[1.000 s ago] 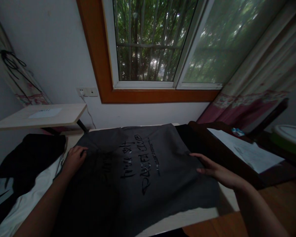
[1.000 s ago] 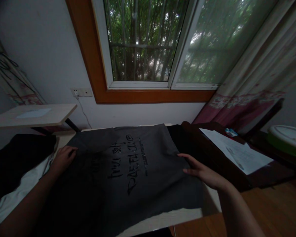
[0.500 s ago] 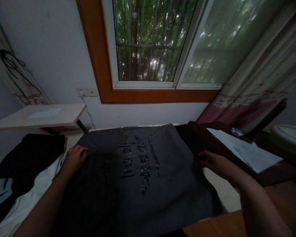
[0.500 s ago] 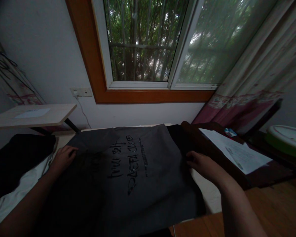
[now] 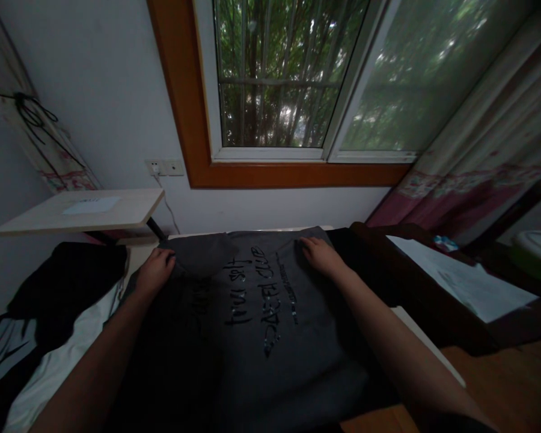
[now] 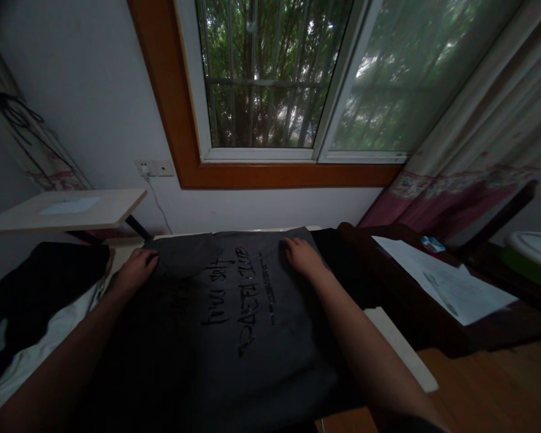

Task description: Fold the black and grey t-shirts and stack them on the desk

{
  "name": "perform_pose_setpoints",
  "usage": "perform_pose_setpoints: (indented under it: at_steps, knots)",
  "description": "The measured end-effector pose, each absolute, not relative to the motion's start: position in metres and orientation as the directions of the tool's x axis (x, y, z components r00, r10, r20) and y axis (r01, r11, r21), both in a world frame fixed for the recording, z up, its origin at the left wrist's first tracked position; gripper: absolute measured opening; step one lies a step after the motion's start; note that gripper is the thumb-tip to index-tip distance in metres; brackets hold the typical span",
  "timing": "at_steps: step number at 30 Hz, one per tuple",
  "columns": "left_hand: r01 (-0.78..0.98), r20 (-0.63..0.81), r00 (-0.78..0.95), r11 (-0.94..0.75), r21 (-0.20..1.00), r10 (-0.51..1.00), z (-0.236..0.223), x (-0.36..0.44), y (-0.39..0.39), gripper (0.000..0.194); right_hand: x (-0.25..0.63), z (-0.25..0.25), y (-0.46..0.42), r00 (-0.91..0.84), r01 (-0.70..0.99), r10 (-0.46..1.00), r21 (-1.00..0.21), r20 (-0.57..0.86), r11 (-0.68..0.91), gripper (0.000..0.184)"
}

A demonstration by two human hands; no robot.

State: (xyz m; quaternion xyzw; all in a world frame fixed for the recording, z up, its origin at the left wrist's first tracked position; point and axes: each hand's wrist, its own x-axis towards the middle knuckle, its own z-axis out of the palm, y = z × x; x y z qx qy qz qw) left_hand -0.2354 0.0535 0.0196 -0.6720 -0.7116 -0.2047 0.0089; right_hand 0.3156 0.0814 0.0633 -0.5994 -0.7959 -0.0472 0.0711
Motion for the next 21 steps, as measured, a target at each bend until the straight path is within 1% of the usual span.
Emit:
perform_pose_setpoints:
  at_steps: [3, 6, 10, 13, 18, 21]
  knots:
    - [0.939, 0.26, -0.179, 0.086, 0.332, 0.949, 0.02, -0.225, 0.07, 0.039, 0.304, 0.049, 0.097, -0.361, 0.93, 0.913, 0.005, 0.189, 0.367, 0.046]
    - [0.927, 0.228, -0.241, 0.154, 0.343, 0.943, 0.02, -0.223, 0.088, 0.046, 0.293, 0.032, 0.099, -0.392, 0.918, 0.903, 0.013, 0.175, 0.396, 0.045]
    - [0.893, 0.103, -0.334, 0.279, 0.354, 0.937, 0.021, -0.232, 0.108, 0.054, 0.285, 0.013, 0.092, -0.391, 0.92, 0.898, 0.047, 0.202, 0.39, 0.049]
    - [0.881, 0.031, -0.363, 0.333, 0.336, 0.931, 0.022, -0.241, 0.116, 0.057, 0.284, 0.007, 0.087, -0.382, 0.923, 0.892, 0.06, 0.242, 0.379, 0.05]
    - [0.884, 0.021, -0.381, 0.357, 0.301, 0.924, 0.021, -0.25, 0.122, 0.055, 0.282, 0.009, 0.087, -0.366, 0.93, 0.894, 0.071, 0.261, 0.36, 0.048]
    - [0.884, 0.006, -0.38, 0.361, 0.296, 0.925, 0.021, -0.253, 0.124, 0.048, 0.281, 0.011, 0.087, -0.327, 0.945, 0.906, 0.08, 0.27, 0.317, 0.048]
